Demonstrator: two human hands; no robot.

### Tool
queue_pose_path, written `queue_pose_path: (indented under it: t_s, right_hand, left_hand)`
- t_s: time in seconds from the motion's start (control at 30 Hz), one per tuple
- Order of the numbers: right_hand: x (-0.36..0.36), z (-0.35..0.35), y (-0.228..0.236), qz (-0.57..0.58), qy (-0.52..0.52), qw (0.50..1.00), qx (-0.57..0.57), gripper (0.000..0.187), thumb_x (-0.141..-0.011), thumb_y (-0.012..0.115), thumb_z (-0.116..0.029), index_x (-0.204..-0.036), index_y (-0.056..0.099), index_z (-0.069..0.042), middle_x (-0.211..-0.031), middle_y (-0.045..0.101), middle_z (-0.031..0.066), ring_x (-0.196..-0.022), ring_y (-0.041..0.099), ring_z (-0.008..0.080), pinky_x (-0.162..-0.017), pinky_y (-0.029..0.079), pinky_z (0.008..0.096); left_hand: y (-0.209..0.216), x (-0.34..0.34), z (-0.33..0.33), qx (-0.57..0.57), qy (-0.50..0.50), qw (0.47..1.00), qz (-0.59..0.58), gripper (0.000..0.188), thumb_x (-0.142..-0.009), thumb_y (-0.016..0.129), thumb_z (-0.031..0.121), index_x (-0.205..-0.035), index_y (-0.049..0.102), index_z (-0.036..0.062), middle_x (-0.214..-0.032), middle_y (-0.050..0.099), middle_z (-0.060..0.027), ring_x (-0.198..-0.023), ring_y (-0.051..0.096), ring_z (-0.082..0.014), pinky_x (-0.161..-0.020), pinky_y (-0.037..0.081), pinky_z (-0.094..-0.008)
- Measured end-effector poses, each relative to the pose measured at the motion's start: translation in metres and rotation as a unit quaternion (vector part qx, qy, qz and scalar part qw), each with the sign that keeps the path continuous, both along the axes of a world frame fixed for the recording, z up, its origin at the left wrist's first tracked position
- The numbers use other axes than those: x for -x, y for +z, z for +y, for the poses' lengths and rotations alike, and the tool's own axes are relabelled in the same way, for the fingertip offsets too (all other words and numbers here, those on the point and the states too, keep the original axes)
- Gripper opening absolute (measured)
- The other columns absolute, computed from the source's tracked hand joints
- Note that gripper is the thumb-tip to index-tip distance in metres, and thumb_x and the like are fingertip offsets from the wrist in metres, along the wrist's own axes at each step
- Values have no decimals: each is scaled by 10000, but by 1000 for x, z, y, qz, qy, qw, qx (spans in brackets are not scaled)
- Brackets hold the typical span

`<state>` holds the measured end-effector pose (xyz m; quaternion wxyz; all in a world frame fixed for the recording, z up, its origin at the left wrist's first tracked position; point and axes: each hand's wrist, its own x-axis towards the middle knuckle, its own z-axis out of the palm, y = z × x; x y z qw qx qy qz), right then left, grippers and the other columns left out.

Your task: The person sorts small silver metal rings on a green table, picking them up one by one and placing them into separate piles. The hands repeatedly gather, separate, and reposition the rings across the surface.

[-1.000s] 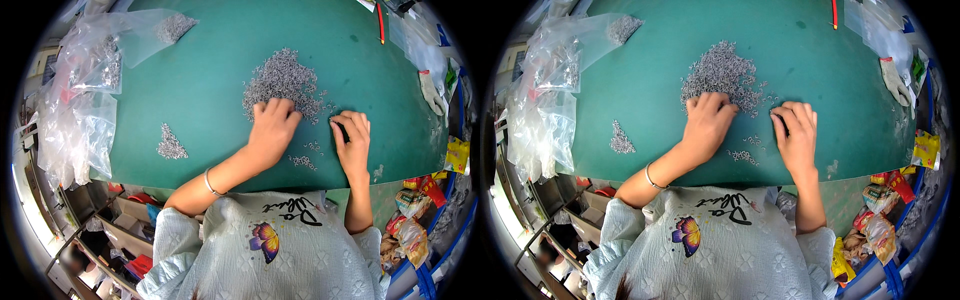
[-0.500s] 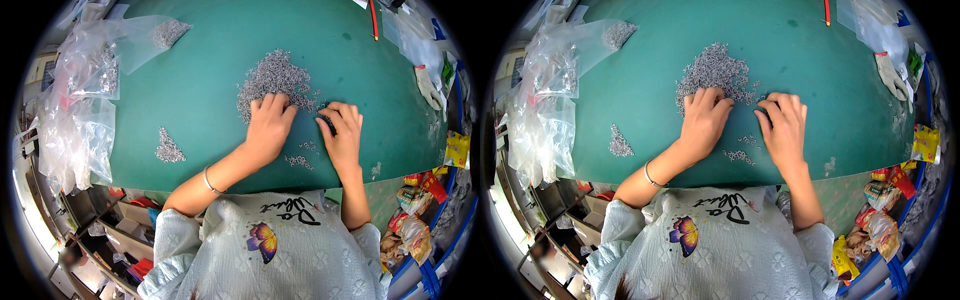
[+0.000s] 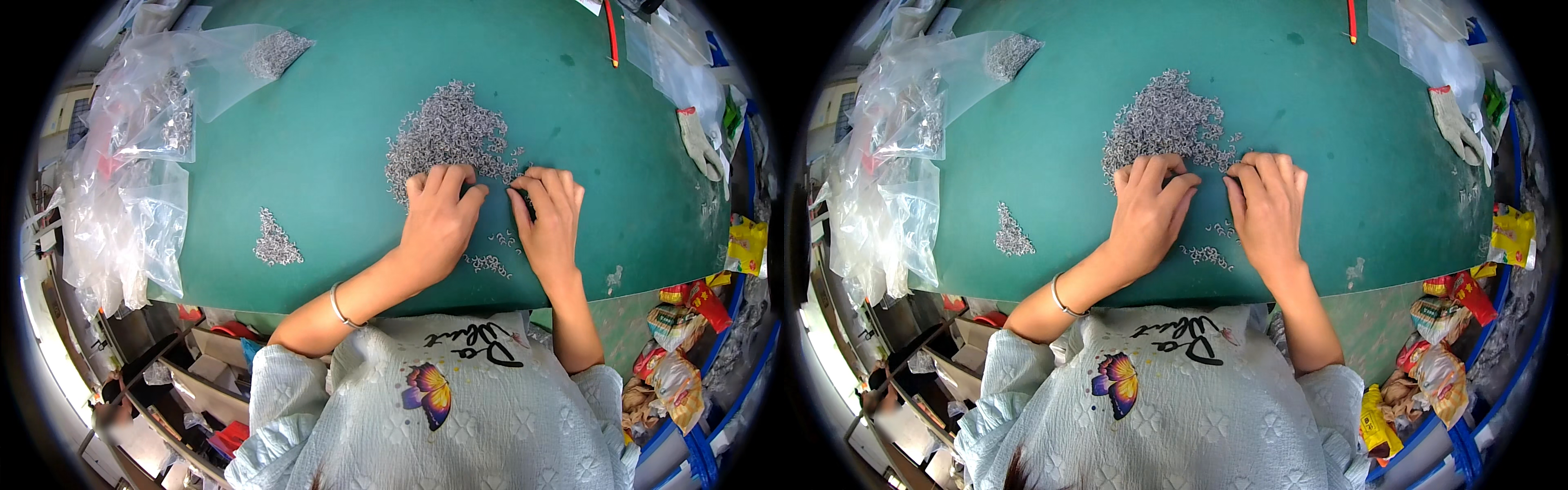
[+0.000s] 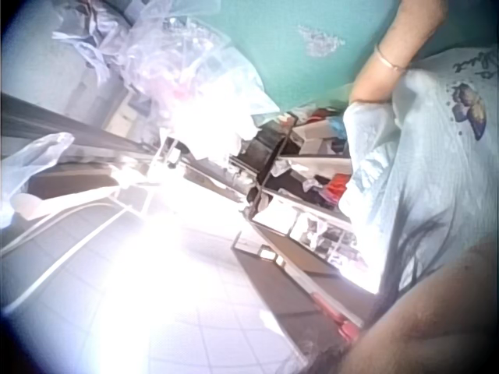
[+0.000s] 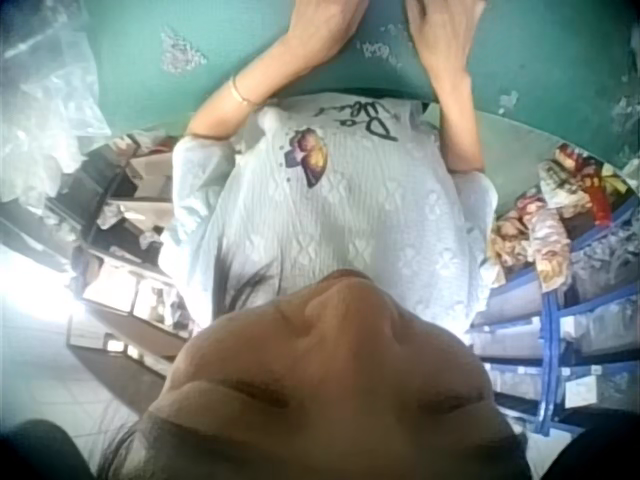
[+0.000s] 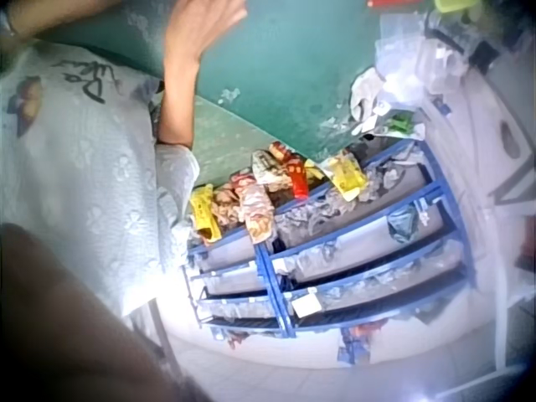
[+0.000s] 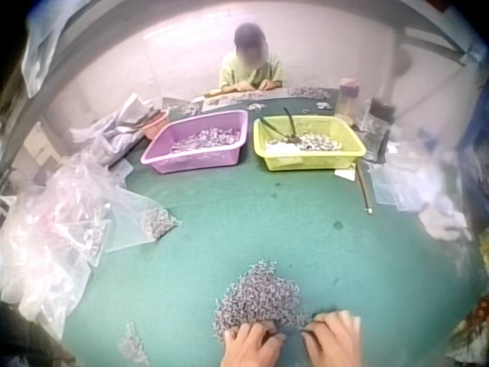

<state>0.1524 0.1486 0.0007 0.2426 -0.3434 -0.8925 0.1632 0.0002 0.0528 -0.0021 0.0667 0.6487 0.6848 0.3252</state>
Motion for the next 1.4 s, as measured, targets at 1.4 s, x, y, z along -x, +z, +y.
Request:
queue_pose_path:
  t_s: [1.4]
  right_hand:
    - [-21, 12, 11, -26, -16, 999, 20, 157, -786, 745, -58, -923, 669, -53, -985, 595, 64, -927, 542, 272, -786, 386, 383]
  left_hand:
    - [4, -14, -4, 13, -101, 988, -119, 269, -833, 656, -12, -1101, 652, 8, -1072, 602, -108, -928, 573, -295, -770, 430, -390]
